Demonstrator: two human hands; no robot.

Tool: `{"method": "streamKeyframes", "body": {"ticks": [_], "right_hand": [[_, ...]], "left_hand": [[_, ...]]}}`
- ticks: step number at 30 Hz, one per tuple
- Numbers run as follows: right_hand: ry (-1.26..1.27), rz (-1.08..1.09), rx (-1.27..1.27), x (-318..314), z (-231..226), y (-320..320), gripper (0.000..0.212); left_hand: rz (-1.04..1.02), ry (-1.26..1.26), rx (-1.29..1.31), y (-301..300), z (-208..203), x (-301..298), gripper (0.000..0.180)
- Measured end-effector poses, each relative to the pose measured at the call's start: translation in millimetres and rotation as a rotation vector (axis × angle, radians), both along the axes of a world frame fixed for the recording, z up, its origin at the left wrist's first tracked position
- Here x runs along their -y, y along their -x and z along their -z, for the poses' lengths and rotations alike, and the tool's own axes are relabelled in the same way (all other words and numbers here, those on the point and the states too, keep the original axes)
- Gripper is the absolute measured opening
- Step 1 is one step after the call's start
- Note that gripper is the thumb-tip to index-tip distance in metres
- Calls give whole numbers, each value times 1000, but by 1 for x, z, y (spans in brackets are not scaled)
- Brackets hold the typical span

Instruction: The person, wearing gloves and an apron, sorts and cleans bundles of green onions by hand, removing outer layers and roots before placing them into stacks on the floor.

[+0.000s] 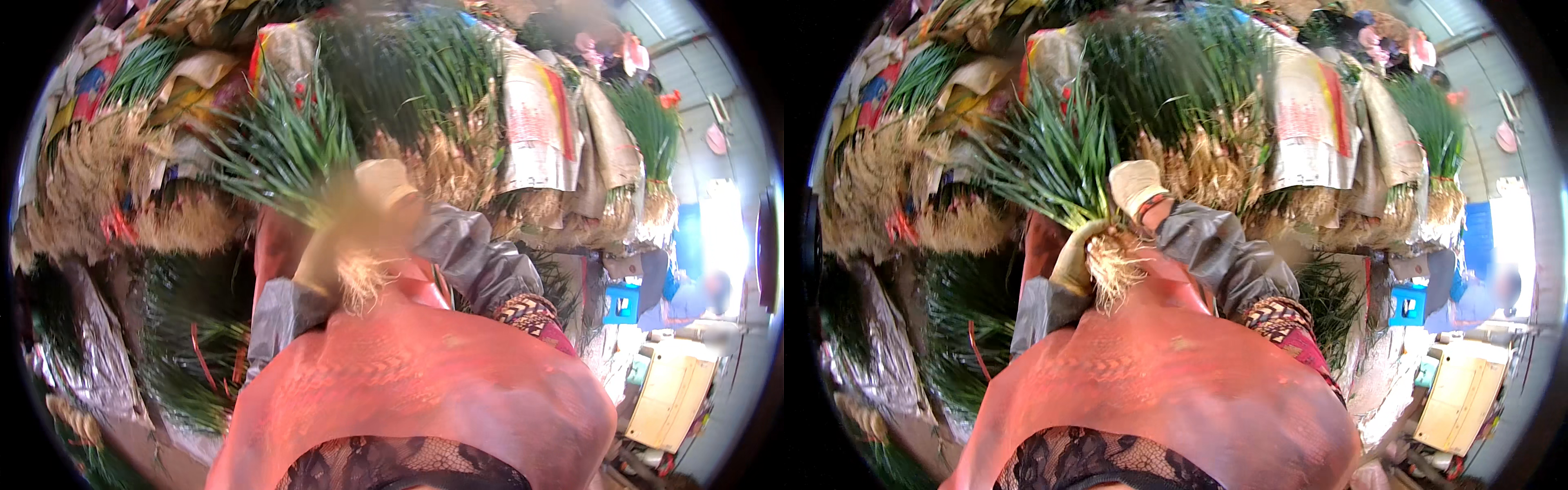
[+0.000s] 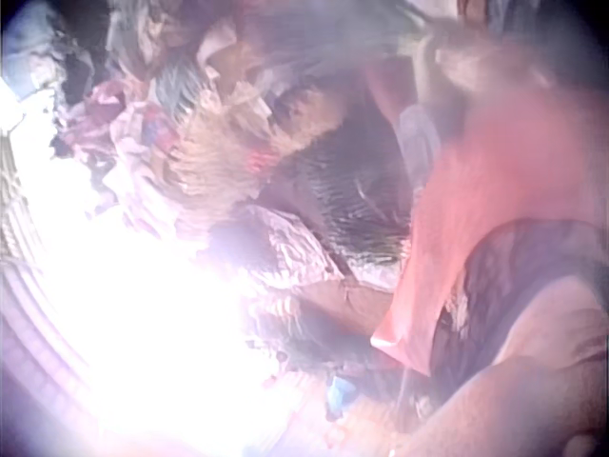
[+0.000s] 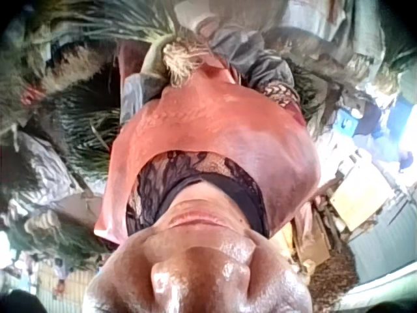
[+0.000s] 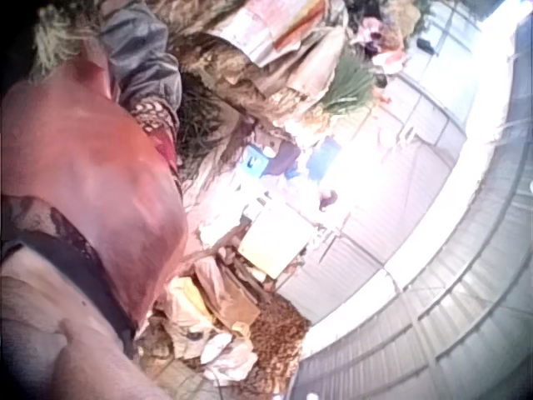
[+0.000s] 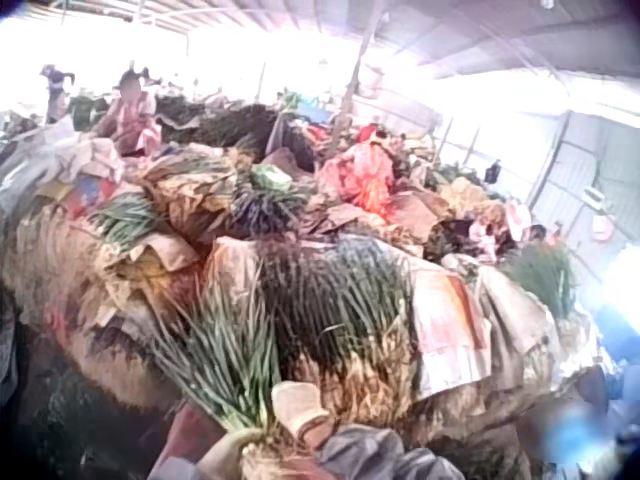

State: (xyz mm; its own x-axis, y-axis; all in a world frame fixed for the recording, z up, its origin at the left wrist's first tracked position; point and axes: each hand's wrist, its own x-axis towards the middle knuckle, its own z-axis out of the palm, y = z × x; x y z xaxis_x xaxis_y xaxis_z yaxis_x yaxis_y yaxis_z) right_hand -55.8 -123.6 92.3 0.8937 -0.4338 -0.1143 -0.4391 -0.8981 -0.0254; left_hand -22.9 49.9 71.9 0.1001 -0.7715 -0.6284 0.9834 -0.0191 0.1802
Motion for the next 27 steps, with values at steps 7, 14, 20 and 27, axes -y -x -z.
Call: {"method": "streamKeyframes", "body": {"ticks": [7,14,20,27], "right_hand": [[136,225,395,67,54,11,12],[-731,-49,-777,52,11,149,38],[-34,355,-56,163,-46,150,54],[-162,819,185,254,-27,99,65]], "left_hand": [[-1,281,-4,2,-29,-13,30],[-347,386,143,-35,-26,-15,40],[-237,250,-25,-16,-5,23,39],[-116,278,63,-11,21,23,36]]}}
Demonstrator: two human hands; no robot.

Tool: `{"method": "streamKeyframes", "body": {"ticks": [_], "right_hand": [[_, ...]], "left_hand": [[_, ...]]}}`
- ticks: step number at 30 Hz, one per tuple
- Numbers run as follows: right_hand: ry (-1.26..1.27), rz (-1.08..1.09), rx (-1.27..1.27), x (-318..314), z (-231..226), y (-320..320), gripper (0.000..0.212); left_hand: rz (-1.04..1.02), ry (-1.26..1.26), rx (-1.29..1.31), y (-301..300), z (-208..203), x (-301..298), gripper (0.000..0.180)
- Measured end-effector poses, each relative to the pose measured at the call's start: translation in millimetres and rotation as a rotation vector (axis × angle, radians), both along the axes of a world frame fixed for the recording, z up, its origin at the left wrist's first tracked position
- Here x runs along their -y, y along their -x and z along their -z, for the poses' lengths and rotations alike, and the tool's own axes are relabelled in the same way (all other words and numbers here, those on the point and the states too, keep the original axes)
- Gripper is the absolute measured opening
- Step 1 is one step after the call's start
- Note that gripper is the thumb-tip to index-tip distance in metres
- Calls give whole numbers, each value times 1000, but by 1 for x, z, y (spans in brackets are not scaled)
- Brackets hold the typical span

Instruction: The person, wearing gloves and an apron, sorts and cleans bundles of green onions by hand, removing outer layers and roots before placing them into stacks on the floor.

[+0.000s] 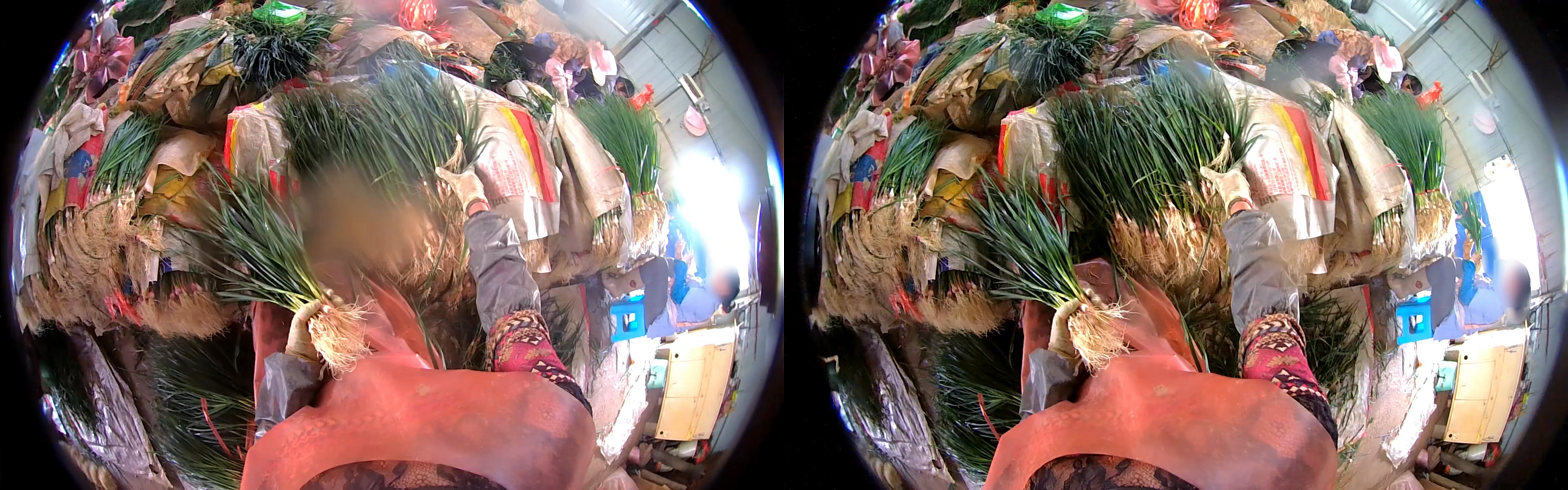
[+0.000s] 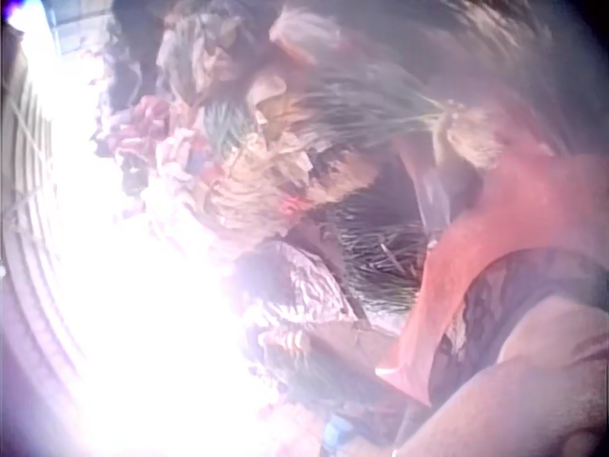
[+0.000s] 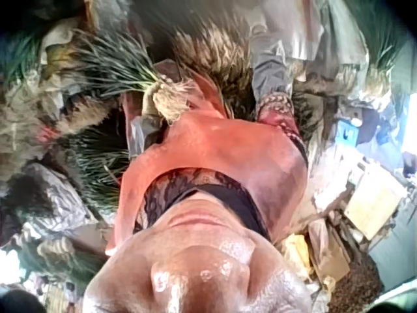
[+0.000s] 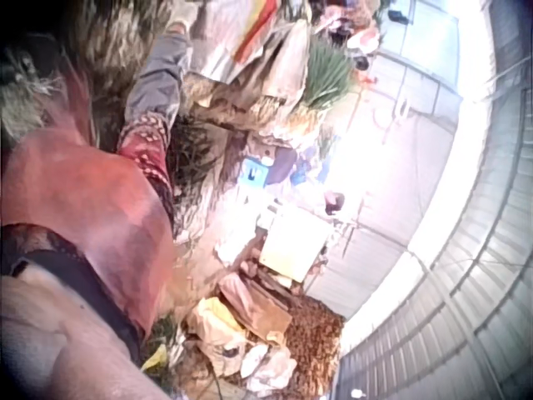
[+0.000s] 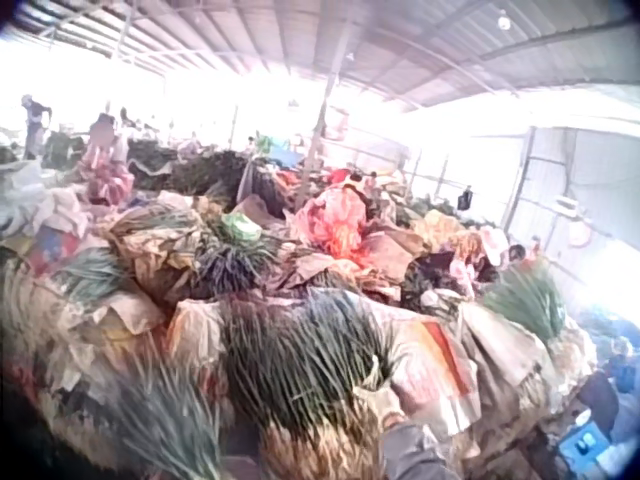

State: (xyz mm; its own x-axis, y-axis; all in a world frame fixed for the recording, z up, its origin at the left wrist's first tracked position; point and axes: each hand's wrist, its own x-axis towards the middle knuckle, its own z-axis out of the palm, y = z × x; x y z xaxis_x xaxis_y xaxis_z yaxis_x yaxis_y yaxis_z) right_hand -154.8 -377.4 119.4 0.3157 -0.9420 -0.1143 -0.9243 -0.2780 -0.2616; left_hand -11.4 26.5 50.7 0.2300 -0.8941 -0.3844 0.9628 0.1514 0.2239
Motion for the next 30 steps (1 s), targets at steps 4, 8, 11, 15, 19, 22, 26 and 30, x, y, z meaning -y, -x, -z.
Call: {"method": "streamKeyframes", "body": {"ticks": [4,8,11,15,19,22,26,30], "right_hand": [[-30,-73,15,-6,12,-8,68],[-35,-129,24,-1,1,-14,71],[5,-138,24,2,-24,-15,73],[90,-163,-15,-10,-89,-26,77],[507,-286,-158,-37,-66,-54,94],[443,-499,-584,-111,-33,-98,93],[381,-824,-418,-200,30,-96,62],[395,-992,20,-225,56,-66,49]], "left_hand": [[25,-15,81,4,-19,7,39],[35,28,17,3,-9,9,34],[-6,29,-10,-4,-18,4,32],[-77,174,121,-19,-54,-9,36],[-79,-89,222,-24,-75,-11,44],[-57,-48,26,-24,-15,-10,40],[-28,-64,102,-18,-4,-18,37],[-50,-42,242,-17,-14,-28,39]]}}
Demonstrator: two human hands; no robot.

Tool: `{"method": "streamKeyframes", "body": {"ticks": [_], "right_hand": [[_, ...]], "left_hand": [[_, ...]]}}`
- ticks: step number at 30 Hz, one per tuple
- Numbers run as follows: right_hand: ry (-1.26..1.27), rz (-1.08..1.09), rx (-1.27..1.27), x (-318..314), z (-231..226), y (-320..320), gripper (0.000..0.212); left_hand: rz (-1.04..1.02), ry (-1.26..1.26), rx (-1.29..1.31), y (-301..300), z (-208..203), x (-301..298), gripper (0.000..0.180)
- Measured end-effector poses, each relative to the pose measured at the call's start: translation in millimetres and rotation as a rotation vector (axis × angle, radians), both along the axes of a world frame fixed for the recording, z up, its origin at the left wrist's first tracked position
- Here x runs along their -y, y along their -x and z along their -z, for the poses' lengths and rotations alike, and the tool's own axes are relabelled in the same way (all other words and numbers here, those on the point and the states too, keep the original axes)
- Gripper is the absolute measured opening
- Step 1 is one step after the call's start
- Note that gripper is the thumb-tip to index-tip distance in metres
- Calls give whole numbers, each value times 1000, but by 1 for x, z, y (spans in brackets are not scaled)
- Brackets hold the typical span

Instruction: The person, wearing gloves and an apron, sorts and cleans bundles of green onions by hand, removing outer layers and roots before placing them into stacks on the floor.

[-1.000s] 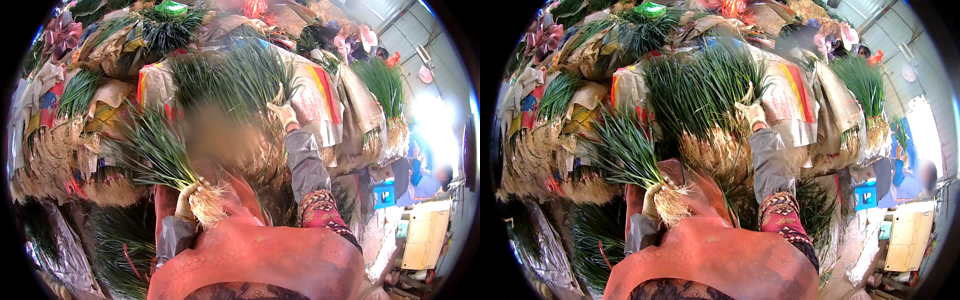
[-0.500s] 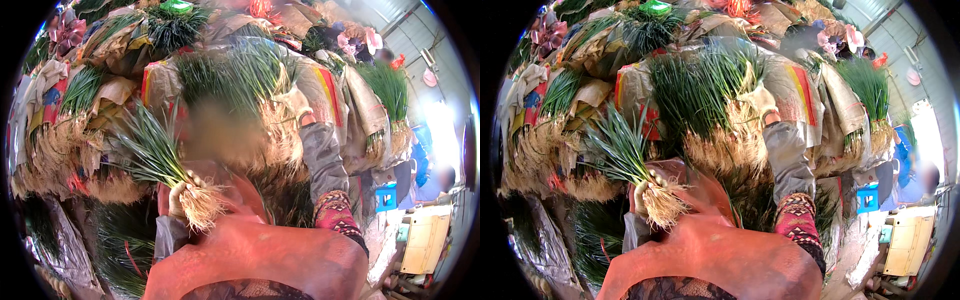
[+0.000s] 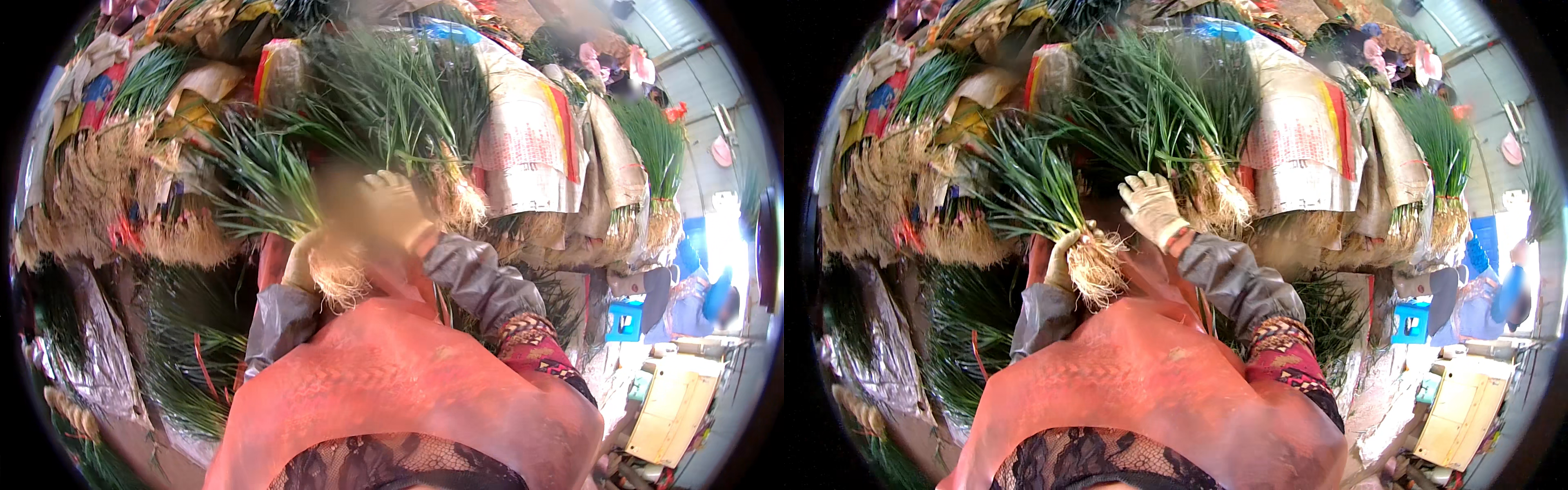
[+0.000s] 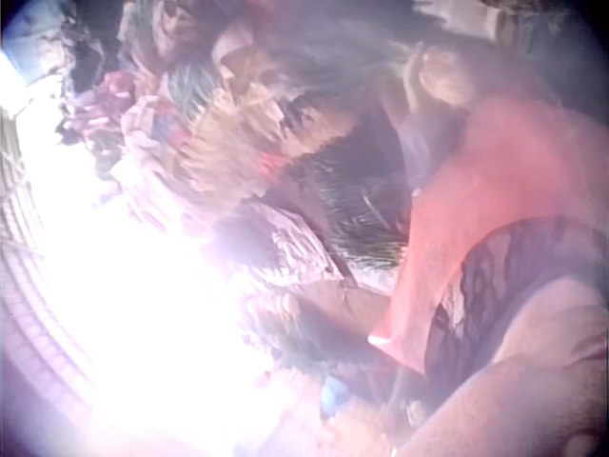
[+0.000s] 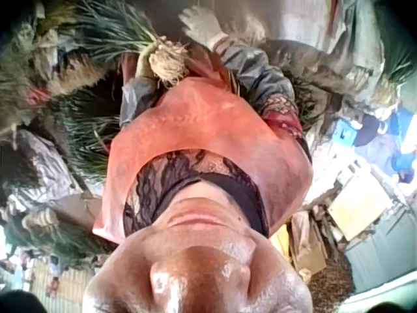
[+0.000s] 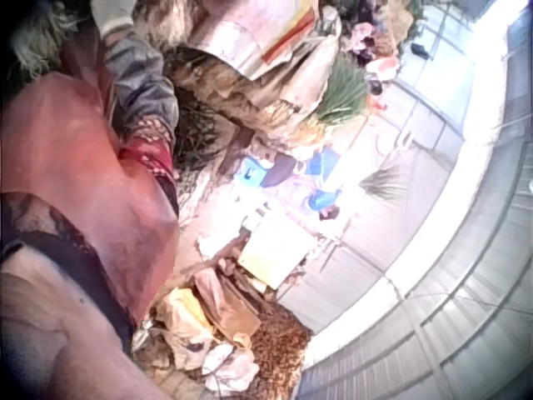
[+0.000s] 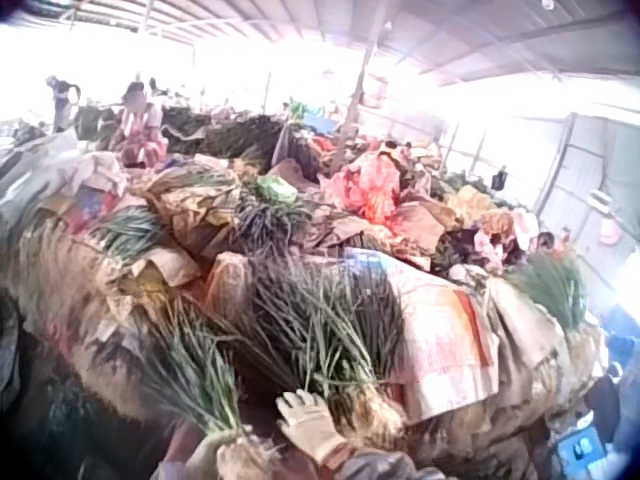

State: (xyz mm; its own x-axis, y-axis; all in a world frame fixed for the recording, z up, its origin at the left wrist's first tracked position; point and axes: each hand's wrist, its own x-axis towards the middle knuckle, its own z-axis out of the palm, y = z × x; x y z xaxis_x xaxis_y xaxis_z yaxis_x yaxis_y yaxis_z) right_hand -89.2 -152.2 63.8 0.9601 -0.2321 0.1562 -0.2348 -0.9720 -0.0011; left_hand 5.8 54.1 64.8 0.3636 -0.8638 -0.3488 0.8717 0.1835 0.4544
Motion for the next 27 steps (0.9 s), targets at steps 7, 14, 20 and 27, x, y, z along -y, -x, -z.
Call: {"method": "streamKeyframes", "body": {"ticks": [7,14,20,27], "right_hand": [[12,466,256,30,-25,49,67],[-106,698,136,128,-3,33,83],[186,664,260,140,-58,57,60],[62,496,159,36,-5,-14,41]], "left_hand": [[-50,506,-302,-2,-15,-16,44],[-10,159,-254,-2,9,-30,39],[36,99,-282,5,6,-27,39],[95,110,-324,8,-1,-31,35]]}}
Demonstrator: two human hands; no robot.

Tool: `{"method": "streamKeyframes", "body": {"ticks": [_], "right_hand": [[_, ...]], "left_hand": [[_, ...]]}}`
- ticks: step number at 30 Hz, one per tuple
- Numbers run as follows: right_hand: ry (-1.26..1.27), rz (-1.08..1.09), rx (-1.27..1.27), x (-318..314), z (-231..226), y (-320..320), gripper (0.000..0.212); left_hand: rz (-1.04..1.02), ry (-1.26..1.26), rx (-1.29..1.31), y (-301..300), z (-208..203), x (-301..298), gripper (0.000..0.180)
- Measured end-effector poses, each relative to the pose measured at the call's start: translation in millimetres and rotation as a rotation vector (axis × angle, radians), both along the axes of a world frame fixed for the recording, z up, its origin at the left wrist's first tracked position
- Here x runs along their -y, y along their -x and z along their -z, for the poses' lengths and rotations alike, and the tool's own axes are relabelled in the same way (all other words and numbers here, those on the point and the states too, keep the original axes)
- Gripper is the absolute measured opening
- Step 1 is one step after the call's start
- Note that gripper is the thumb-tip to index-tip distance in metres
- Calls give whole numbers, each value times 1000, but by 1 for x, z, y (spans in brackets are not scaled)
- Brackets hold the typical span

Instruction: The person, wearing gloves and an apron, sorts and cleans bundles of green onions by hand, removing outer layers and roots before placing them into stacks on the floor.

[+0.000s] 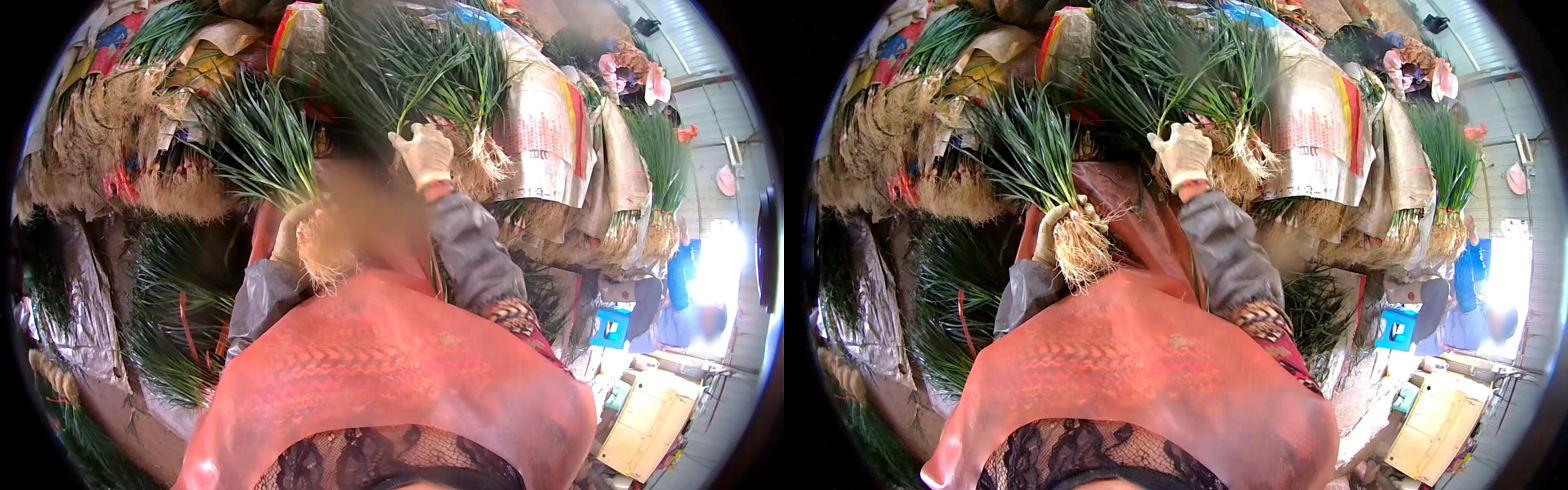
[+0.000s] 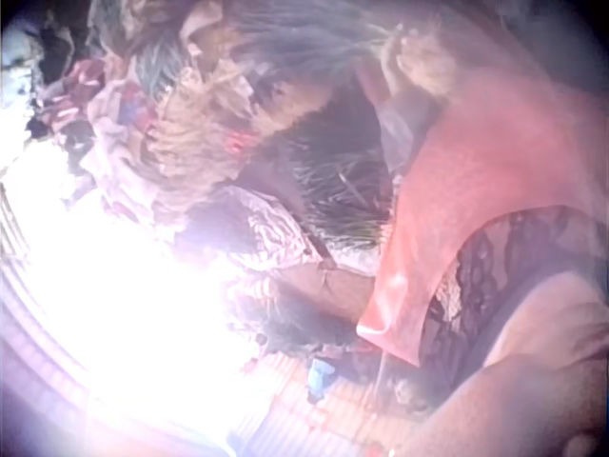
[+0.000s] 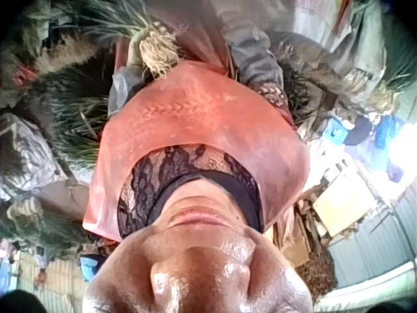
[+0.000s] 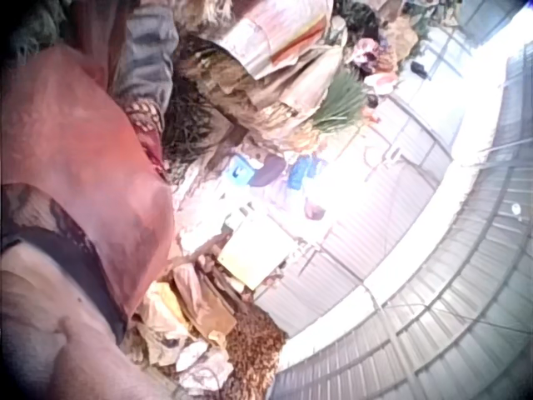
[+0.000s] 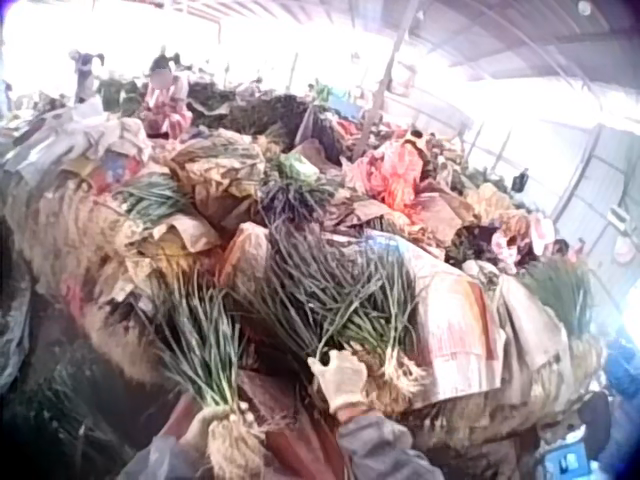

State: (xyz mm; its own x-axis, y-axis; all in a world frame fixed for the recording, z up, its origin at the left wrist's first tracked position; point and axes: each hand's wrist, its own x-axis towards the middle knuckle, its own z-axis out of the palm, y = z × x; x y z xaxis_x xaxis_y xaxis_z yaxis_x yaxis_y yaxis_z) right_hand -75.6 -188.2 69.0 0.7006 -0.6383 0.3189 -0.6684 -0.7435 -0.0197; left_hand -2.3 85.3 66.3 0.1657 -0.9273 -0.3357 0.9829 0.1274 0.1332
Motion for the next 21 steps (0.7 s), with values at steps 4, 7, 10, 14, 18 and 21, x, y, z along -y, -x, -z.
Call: {"method": "streamKeyframes", "body": {"ticks": [4,7,10,14,18,21], "right_hand": [[-443,-10,353,10,1,-2,26],[-1425,-231,757,-43,-25,13,11],[-664,-665,411,-87,-5,29,10],[-454,-221,504,-110,-53,41,16],[-1495,-254,413,-83,-48,31,41],[-1430,-487,270,-76,-10,31,48]], "left_hand": [[-70,-8,194,2,-22,-12,37],[-91,-145,75,7,5,-20,47],[-131,-56,11,16,24,1,38],[10,-80,-14,12,5,1,26],[-17,-114,-67,14,-4,3,26],[-71,-63,-4,4,-6,-1,26]]}}
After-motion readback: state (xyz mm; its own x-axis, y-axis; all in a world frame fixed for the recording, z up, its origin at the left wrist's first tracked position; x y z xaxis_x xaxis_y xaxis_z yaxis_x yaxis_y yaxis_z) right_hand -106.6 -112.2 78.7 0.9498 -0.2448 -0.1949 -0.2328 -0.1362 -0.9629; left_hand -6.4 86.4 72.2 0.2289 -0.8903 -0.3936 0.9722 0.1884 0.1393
